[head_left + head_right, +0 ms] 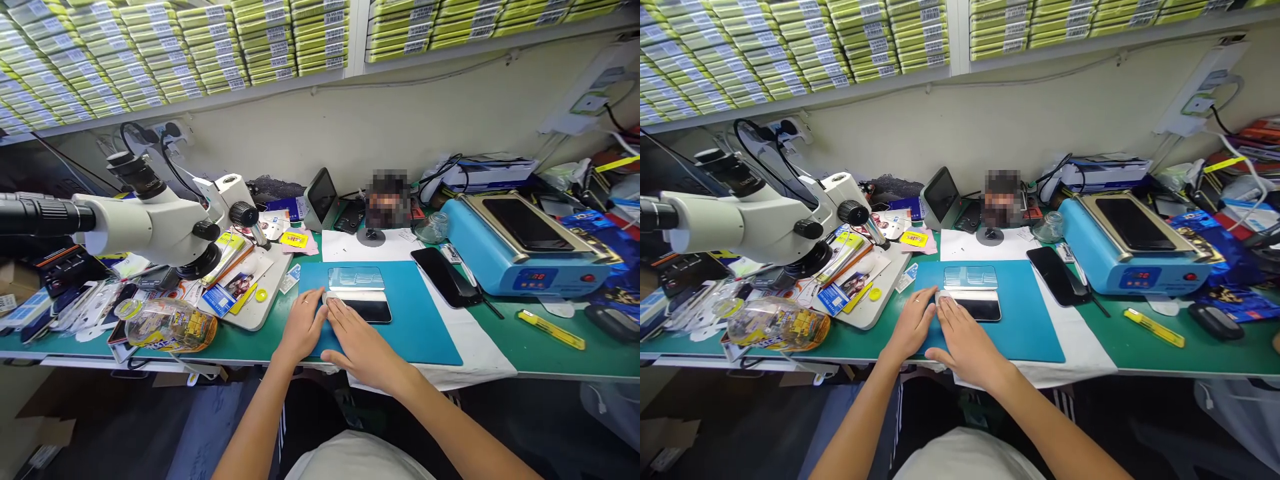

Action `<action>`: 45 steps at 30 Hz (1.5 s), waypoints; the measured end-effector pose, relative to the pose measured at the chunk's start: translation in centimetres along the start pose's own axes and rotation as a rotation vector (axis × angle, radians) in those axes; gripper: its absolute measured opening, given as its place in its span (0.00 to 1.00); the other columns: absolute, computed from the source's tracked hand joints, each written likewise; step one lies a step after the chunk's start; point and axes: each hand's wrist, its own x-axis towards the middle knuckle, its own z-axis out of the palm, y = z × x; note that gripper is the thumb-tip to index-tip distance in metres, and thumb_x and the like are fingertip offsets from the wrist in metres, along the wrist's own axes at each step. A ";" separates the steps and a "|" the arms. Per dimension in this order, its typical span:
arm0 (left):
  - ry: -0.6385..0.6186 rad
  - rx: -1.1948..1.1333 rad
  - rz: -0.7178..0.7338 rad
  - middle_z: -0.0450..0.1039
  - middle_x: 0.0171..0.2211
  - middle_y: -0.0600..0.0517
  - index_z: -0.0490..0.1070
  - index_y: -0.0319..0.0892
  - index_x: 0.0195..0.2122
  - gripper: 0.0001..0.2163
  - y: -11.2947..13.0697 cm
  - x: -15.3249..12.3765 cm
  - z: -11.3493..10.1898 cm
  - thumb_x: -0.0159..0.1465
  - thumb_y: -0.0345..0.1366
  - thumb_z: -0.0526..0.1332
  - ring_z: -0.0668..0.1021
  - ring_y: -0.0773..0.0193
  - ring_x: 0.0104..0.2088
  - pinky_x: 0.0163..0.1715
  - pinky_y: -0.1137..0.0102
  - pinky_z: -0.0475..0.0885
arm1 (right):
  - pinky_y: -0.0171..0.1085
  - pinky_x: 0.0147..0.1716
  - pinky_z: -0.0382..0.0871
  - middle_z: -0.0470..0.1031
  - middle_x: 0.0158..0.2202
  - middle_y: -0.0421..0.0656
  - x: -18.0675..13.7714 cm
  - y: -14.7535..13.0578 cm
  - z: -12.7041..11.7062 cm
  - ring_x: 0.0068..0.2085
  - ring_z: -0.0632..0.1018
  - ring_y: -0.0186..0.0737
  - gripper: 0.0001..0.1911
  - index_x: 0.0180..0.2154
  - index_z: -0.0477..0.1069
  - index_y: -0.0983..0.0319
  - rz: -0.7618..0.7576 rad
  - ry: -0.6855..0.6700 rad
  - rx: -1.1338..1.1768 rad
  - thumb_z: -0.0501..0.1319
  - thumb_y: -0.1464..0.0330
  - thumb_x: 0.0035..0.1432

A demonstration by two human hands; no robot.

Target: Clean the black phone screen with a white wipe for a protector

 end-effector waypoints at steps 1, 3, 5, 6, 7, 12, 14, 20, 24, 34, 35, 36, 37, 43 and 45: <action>-0.002 -0.003 0.000 0.69 0.63 0.43 0.63 0.41 0.66 0.24 0.0 0.0 0.0 0.77 0.46 0.44 0.68 0.52 0.64 0.64 0.52 0.63 | 0.54 0.70 0.53 0.47 0.74 0.57 -0.3 -0.1 0.0 0.74 0.50 0.55 0.46 0.73 0.44 0.69 -0.001 -0.001 0.000 0.47 0.44 0.68; -0.008 -0.013 -0.003 0.69 0.63 0.44 0.63 0.41 0.66 0.24 0.1 0.0 -0.1 0.76 0.47 0.44 0.68 0.52 0.64 0.64 0.52 0.63 | 0.54 0.70 0.54 0.48 0.74 0.56 -0.9 0.1 0.0 0.74 0.52 0.55 0.46 0.74 0.42 0.67 -0.008 0.019 -0.003 0.47 0.44 0.68; -0.012 -0.025 -0.007 0.69 0.63 0.44 0.62 0.41 0.67 0.25 0.1 0.1 -0.2 0.76 0.48 0.43 0.67 0.51 0.64 0.64 0.52 0.63 | 0.54 0.69 0.56 0.49 0.74 0.54 -1.3 0.4 0.0 0.73 0.54 0.54 0.45 0.74 0.39 0.64 -0.012 0.042 -0.009 0.48 0.45 0.69; -0.013 -0.031 -0.006 0.69 0.63 0.44 0.62 0.42 0.67 0.25 0.1 0.1 -0.3 0.76 0.49 0.43 0.67 0.51 0.64 0.65 0.52 0.62 | 0.54 0.69 0.56 0.48 0.74 0.54 -1.3 0.6 0.1 0.73 0.54 0.54 0.44 0.74 0.38 0.63 -0.006 0.048 -0.011 0.47 0.46 0.69; -0.016 -0.036 -0.003 0.69 0.63 0.44 0.62 0.42 0.67 0.26 0.2 0.1 -0.4 0.76 0.50 0.42 0.67 0.51 0.64 0.65 0.52 0.62 | 0.54 0.69 0.56 0.48 0.74 0.53 -1.3 0.8 0.1 0.73 0.54 0.53 0.43 0.74 0.37 0.63 0.008 0.051 -0.012 0.47 0.46 0.70; -0.008 -0.082 0.014 0.70 0.63 0.42 0.62 0.40 0.68 0.34 0.2 0.0 -0.7 0.74 0.57 0.36 0.67 0.49 0.64 0.65 0.52 0.61 | 0.56 0.70 0.53 0.46 0.74 0.57 0.9 0.8 0.2 0.74 0.51 0.56 0.46 0.73 0.42 0.70 0.091 0.055 -0.012 0.44 0.44 0.69; -0.006 -0.105 0.012 0.69 0.63 0.42 0.61 0.40 0.68 0.37 0.1 0.0 -0.7 0.73 0.60 0.34 0.67 0.49 0.64 0.65 0.52 0.61 | 0.56 0.70 0.52 0.46 0.74 0.59 1.8 0.2 0.4 0.74 0.50 0.56 0.47 0.73 0.43 0.72 0.083 0.051 -0.009 0.44 0.43 0.68; 0.022 -0.120 0.001 0.70 0.62 0.41 0.59 0.39 0.70 0.37 -0.1 -0.1 -0.6 0.73 0.60 0.34 0.68 0.49 0.63 0.64 0.52 0.62 | 0.55 0.71 0.50 0.42 0.75 0.55 1.1 -1.6 1.1 0.75 0.46 0.54 0.48 0.74 0.37 0.68 -0.003 0.015 0.020 0.44 0.42 0.67; 0.021 -0.105 0.014 0.72 0.60 0.42 0.59 0.41 0.69 0.35 0.1 -0.2 -0.6 0.73 0.59 0.35 0.70 0.50 0.62 0.63 0.52 0.63 | 0.54 0.70 0.53 0.45 0.74 0.56 -0.8 -1.2 1.4 0.74 0.51 0.54 0.48 0.74 0.36 0.67 0.006 0.020 0.004 0.46 0.43 0.67; 0.015 -0.070 0.002 0.71 0.61 0.43 0.63 0.42 0.67 0.37 0.2 -0.2 -0.6 0.73 0.60 0.33 0.69 0.51 0.63 0.65 0.54 0.63 | 0.58 0.68 0.57 0.42 0.75 0.52 -5.5 4.9 0.1 0.74 0.51 0.56 0.44 0.74 0.30 0.63 0.168 0.162 -0.083 0.43 0.45 0.69; 0.013 -0.069 -0.001 0.71 0.61 0.43 0.63 0.42 0.67 0.37 0.2 -0.2 -0.6 0.73 0.60 0.33 0.69 0.51 0.63 0.65 0.54 0.63 | 0.58 0.69 0.56 0.41 0.75 0.52 -5.5 5.4 -0.2 0.74 0.50 0.55 0.44 0.74 0.31 0.64 0.198 0.149 -0.078 0.42 0.45 0.69; 0.011 -0.066 -0.006 0.71 0.61 0.44 0.63 0.42 0.67 0.36 0.2 -0.1 -0.6 0.73 0.59 0.33 0.69 0.51 0.63 0.64 0.54 0.63 | 0.58 0.69 0.55 0.40 0.75 0.52 -5.3 5.7 -0.5 0.74 0.49 0.54 0.44 0.74 0.32 0.64 0.224 0.130 -0.067 0.41 0.45 0.69; 0.008 -0.063 -0.013 0.71 0.61 0.44 0.62 0.42 0.67 0.35 0.3 -0.1 -0.6 0.73 0.59 0.33 0.69 0.51 0.63 0.64 0.54 0.63 | 0.57 0.70 0.54 0.38 0.75 0.51 -5.0 5.9 -0.7 0.74 0.47 0.54 0.44 0.74 0.33 0.65 0.242 0.108 -0.053 0.40 0.45 0.70; -0.001 -0.033 -0.013 0.71 0.62 0.45 0.63 0.42 0.67 0.30 0.3 -0.2 -0.6 0.75 0.54 0.38 0.68 0.51 0.64 0.65 0.54 0.63 | 0.57 0.71 0.50 0.37 0.76 0.52 -4.5 6.2 -0.8 0.74 0.45 0.53 0.44 0.74 0.34 0.66 0.248 0.098 -0.040 0.40 0.45 0.70; -0.008 -0.015 -0.008 0.70 0.63 0.45 0.64 0.42 0.66 0.29 0.2 -0.2 -0.5 0.76 0.53 0.40 0.68 0.51 0.65 0.65 0.54 0.63 | 0.58 0.70 0.53 0.38 0.76 0.51 -5.5 6.1 -0.3 0.74 0.46 0.54 0.44 0.74 0.31 0.64 0.216 0.121 -0.062 0.42 0.46 0.70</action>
